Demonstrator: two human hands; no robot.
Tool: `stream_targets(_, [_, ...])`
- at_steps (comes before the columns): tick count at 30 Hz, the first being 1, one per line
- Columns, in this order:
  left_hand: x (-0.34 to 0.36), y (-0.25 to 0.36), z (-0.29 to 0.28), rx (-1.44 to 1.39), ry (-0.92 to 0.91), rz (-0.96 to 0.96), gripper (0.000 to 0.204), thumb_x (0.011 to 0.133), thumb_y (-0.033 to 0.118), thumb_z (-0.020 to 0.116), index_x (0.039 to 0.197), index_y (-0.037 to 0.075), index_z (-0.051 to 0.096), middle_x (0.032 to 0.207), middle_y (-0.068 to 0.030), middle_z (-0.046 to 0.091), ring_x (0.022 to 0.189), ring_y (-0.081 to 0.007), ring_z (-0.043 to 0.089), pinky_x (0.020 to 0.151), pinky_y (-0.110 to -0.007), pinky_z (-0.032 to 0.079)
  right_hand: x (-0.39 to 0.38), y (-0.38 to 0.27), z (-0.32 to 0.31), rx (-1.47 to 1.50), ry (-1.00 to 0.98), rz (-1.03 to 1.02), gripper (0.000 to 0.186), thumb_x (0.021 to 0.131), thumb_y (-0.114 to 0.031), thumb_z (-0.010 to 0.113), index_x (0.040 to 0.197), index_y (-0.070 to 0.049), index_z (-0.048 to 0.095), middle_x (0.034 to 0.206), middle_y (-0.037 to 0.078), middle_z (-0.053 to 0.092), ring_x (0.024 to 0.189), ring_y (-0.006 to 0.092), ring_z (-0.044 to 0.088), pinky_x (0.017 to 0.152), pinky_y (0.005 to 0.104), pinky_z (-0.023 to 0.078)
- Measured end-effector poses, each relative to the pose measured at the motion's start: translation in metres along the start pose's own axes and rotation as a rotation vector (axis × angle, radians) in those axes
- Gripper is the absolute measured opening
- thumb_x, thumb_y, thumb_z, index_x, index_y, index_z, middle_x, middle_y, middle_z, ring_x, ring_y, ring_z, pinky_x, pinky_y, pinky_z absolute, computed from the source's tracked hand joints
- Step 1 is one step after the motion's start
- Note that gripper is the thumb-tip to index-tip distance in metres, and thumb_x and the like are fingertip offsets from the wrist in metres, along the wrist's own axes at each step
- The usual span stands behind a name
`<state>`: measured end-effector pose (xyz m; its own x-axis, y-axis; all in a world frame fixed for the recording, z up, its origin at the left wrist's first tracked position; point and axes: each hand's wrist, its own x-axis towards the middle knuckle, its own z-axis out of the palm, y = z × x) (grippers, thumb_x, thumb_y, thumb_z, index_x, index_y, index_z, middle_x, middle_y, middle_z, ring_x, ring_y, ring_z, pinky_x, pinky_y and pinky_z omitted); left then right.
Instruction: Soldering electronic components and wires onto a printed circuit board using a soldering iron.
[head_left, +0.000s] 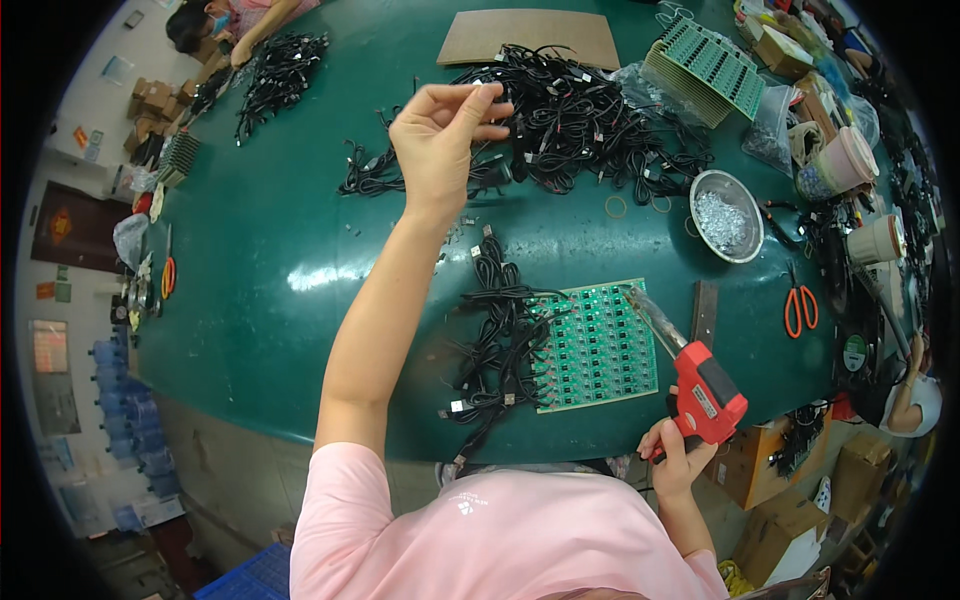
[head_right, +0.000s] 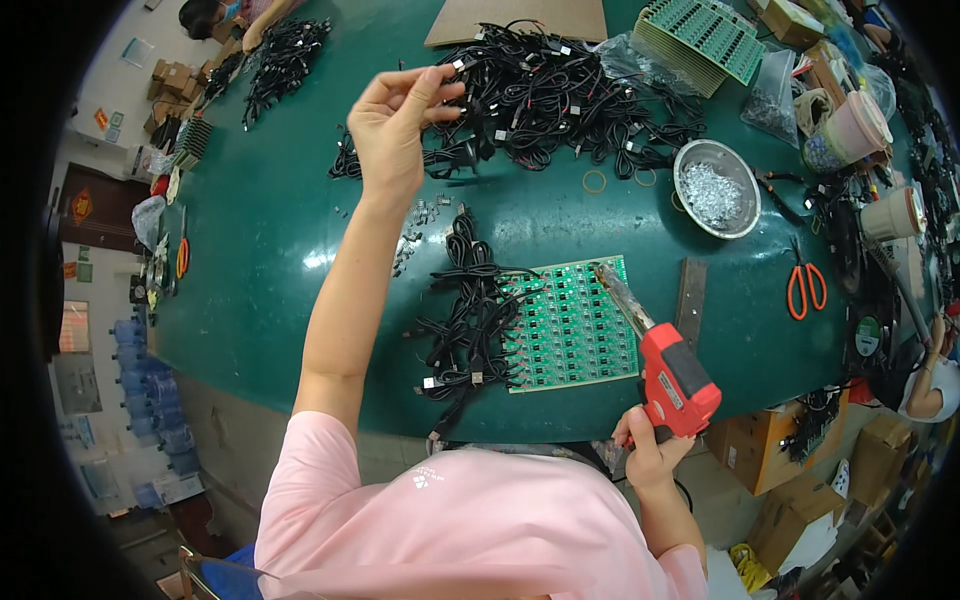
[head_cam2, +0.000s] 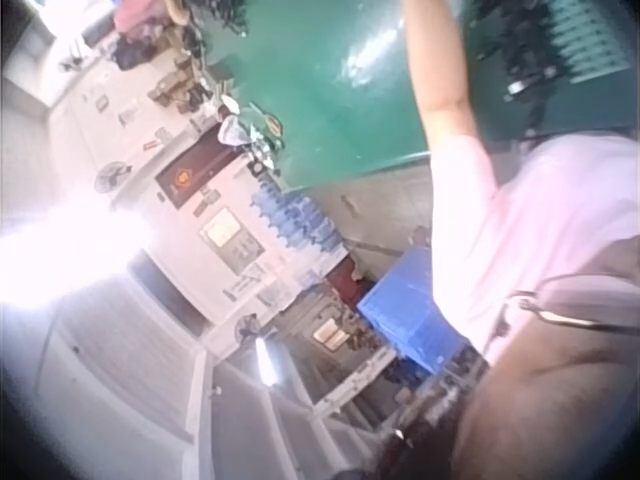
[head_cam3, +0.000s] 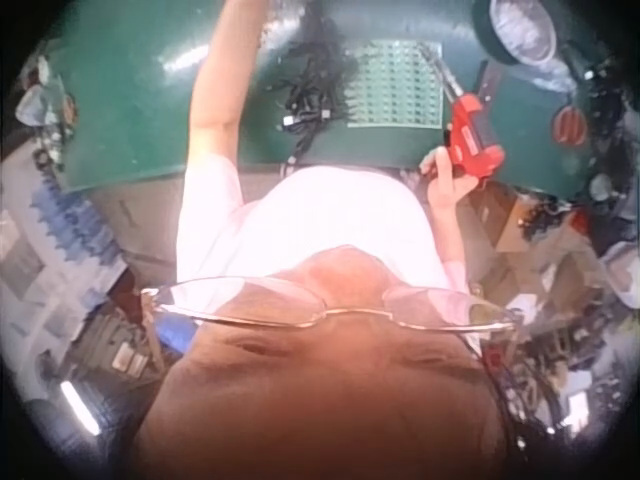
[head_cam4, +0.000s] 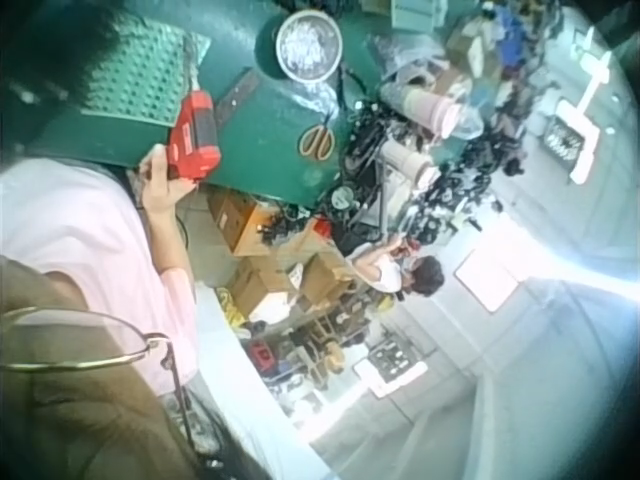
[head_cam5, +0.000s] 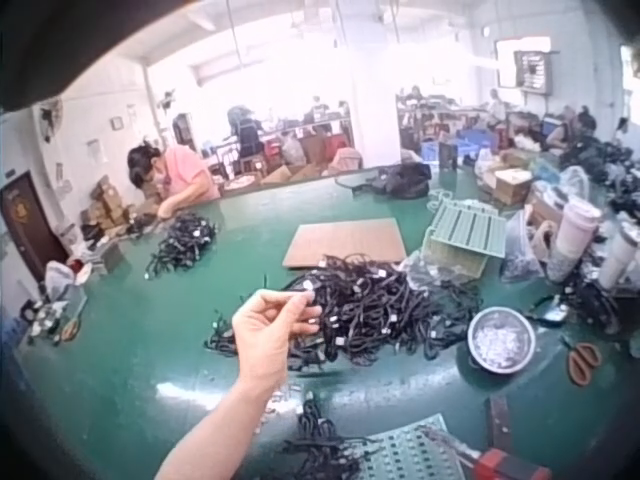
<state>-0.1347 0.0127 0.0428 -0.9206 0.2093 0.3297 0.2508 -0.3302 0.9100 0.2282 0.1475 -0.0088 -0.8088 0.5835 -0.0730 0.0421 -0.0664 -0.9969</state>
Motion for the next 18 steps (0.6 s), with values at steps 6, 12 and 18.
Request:
stream_targets(6, [-0.017,0.035,0.012,0.584,-0.198,0.445,0.016,0.082,-0.001,0.067,0.098,-0.003,0.066,0.095,-0.0107,0.07,0.085,-0.017,0.069,0.078,-0.026,0.055,0.001,-0.001,-0.001,0.032,0.002,-0.006,0.043,0.089,-0.006,0.05,0.126,0.011,0.036,0.066,0.013,0.055,0.041,0.0127,0.047,0.041,0.0272,0.044])
stream_targets(12, [-0.053,0.034,0.011,0.929,-0.311,0.718,0.014,0.078,-0.003,0.066,0.092,-0.002,0.064,0.093,-0.0141,0.068,0.08,-0.028,0.068,0.069,-0.031,0.056,-0.001,0.003,-0.004,0.022,-0.021,-0.001,0.044,0.089,-0.006,0.05,0.127,0.01,0.035,0.075,0.015,0.057,0.043,0.0125,0.048,0.041,0.0276,0.045])
stream_targets(18, [-0.073,0.025,0.001,0.941,-0.424,0.634,0.016,0.077,-0.003,0.068,0.093,-0.001,0.065,0.095,-0.012,0.069,0.077,-0.0239,0.069,0.066,-0.029,0.057,-0.001,0.001,-0.002,0.009,0.004,-0.004,0.045,0.089,-0.005,0.049,0.128,0.011,0.034,0.08,0.017,0.058,0.042,0.0122,0.047,0.041,0.0272,0.045])
